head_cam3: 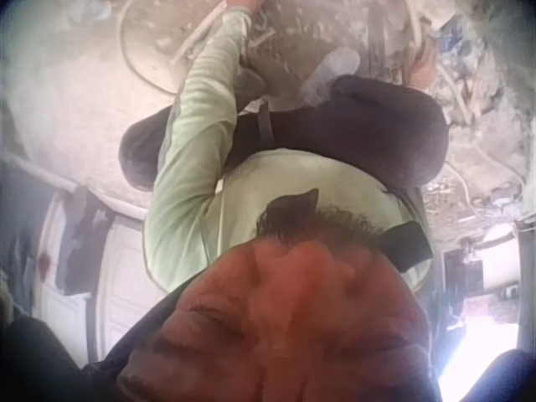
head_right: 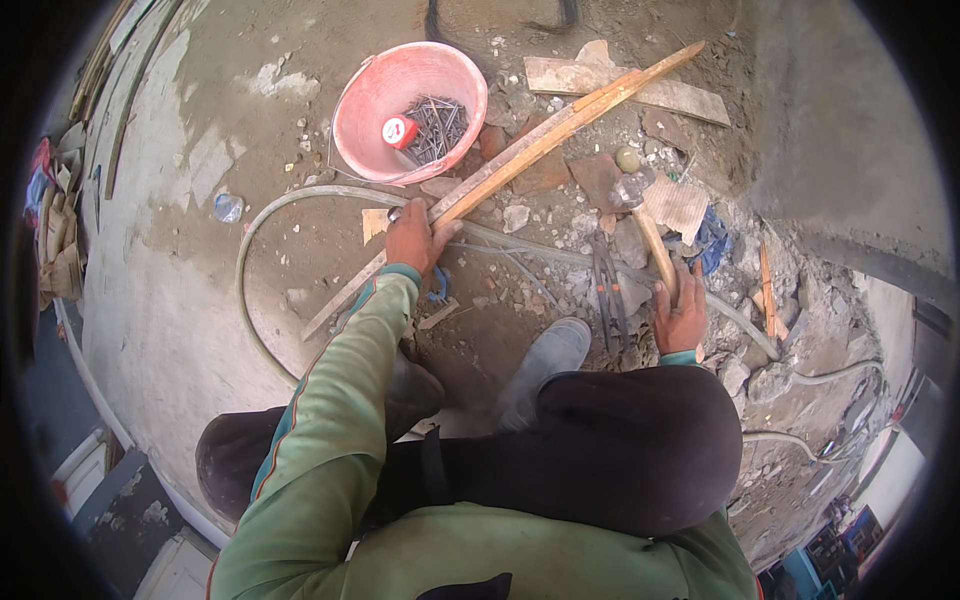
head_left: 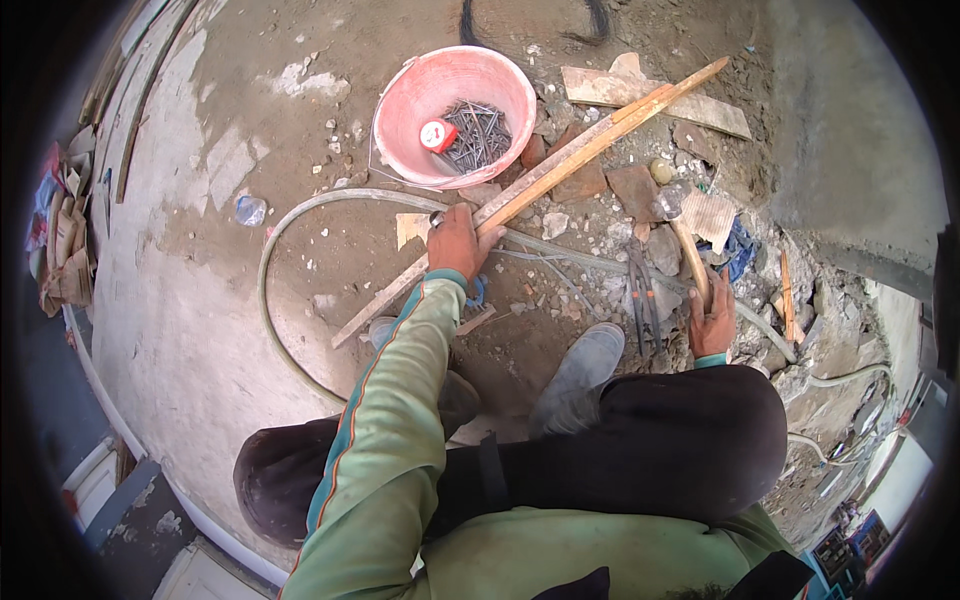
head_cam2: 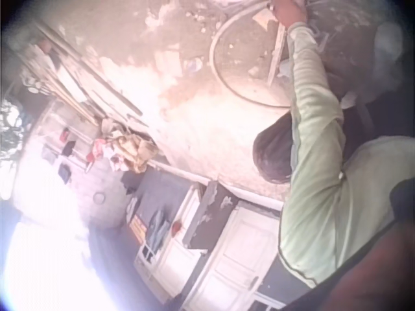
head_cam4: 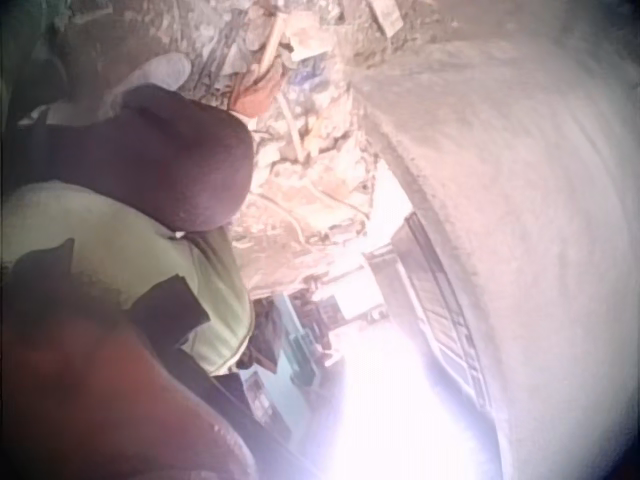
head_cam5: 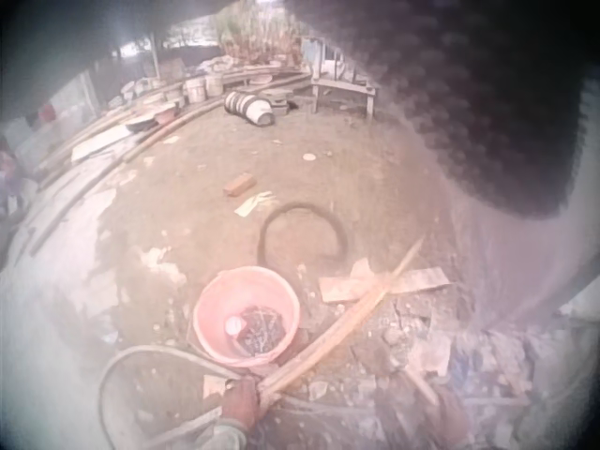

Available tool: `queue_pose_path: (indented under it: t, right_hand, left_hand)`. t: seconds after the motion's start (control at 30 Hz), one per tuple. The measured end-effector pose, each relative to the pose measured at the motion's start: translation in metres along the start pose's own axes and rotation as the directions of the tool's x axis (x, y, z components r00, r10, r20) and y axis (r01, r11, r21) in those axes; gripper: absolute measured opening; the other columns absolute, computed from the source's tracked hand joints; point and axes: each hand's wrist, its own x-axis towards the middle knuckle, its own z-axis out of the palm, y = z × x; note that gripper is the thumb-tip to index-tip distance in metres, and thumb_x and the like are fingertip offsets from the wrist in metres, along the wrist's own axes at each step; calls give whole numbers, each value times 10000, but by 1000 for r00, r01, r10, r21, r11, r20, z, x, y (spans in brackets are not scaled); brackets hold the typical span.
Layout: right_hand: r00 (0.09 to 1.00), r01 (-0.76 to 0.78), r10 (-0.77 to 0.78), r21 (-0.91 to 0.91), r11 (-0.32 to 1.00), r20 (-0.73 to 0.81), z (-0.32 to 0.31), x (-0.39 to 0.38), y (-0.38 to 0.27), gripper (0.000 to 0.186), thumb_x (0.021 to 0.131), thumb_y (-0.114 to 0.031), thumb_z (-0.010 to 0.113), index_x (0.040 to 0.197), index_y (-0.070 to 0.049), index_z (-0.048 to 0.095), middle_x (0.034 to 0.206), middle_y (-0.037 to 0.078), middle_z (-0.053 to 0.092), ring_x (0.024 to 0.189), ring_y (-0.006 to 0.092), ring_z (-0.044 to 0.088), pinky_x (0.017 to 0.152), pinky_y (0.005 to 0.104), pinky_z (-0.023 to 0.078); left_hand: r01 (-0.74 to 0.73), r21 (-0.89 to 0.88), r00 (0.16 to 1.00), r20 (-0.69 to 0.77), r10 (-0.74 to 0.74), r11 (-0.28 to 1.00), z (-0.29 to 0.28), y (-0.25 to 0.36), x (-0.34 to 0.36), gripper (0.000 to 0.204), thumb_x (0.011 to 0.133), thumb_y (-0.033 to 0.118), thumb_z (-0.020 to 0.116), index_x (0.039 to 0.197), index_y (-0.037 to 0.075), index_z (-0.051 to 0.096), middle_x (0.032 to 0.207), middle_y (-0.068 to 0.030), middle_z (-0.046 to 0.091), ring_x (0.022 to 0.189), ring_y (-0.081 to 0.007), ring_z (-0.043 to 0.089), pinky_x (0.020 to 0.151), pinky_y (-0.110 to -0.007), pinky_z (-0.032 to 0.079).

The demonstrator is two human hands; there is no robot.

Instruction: The person hammers nails into a wooden plank using a hammer. They repeatedly pick nails from a pink bucket, position the plank, and strike the nails to secure them.

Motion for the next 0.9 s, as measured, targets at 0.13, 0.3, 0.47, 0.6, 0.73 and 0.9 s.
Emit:
queue_pose_path:
  t: [0.13, 0.3, 0.47, 0.6, 0.73, 0.9]
  right_hand:
    - [995, -53, 64, -132, 990, 81, -5, -29, 23, 425, 932, -182, 703, 1349, -127, 638, 1316, 202, 561, 1131, 412, 580, 955, 480, 493]
    - [997, -75, 75, -136, 988, -5, 27, -45, 49, 434, 952, -221, 675, 1375, -139, 627, 1314, 195, 555, 1149, 413, 583, 960, 501, 485]
    - [997, -65, 70, -245, 967, 13, 34, -43, 48, 449, 967, -283, 646, 1395, -156, 598, 1348, 180, 555, 1157, 414, 584, 947, 519, 484]
    - [999, -42, 34, -267, 963, -33, 34, -45, 58, 460, 962, -311, 650, 1393, -160, 592, 1344, 196, 556, 1168, 419, 582, 944, 517, 486]
    - [992, -103, 88, -172, 980, -92, 33, -40, 44, 489, 964, -325, 655, 1408, -135, 577, 1365, 191, 557, 1264, 403, 525, 1054, 527, 407]
    - [991, 117, -118, -19, 993, -70, 6, 48, -36, 417, 996, -277, 634, 1363, -83, 601, 1341, 190, 588, 1243, 404, 529, 1056, 510, 393]
  left_hand:
    - [-157, -72, 988, -16, 156, 985, 24, -5, 26, 739, 752, 358, 867, 1317, -17, 575, 1383, -237, 572, 1201, -438, 598, 1001, -471, 501]
    - [-7, -302, 951, 291, 100, 953, 6, -45, 36, 741, 732, 352, 891, 1321, -1, 612, 1174, -207, 697, 1085, -353, 668, 972, -413, 503]
    - [79, -227, 929, 369, 10, 971, -5, -37, 30, 626, 768, 318, 872, 1256, -7, 652, 1138, -211, 721, 1070, -355, 678, 948, -420, 507]
    - [-3, -165, 961, 274, 49, 986, 4, -15, 28, 635, 779, 379, 848, 1224, 1, 601, 1182, -235, 692, 1108, -422, 657, 969, -485, 513]
    - [-43, 25, 995, 89, 40, 999, 19, 7, 17, 664, 808, 313, 818, 1329, 41, 509, 1225, -223, 667, 1106, -417, 663, 941, -499, 540]
    - [15, 120, 989, 142, -32, 993, 18, 11, 19, 592, 824, 329, 795, 1281, 70, 522, 1200, -178, 678, 1050, -379, 700, 883, -521, 547]
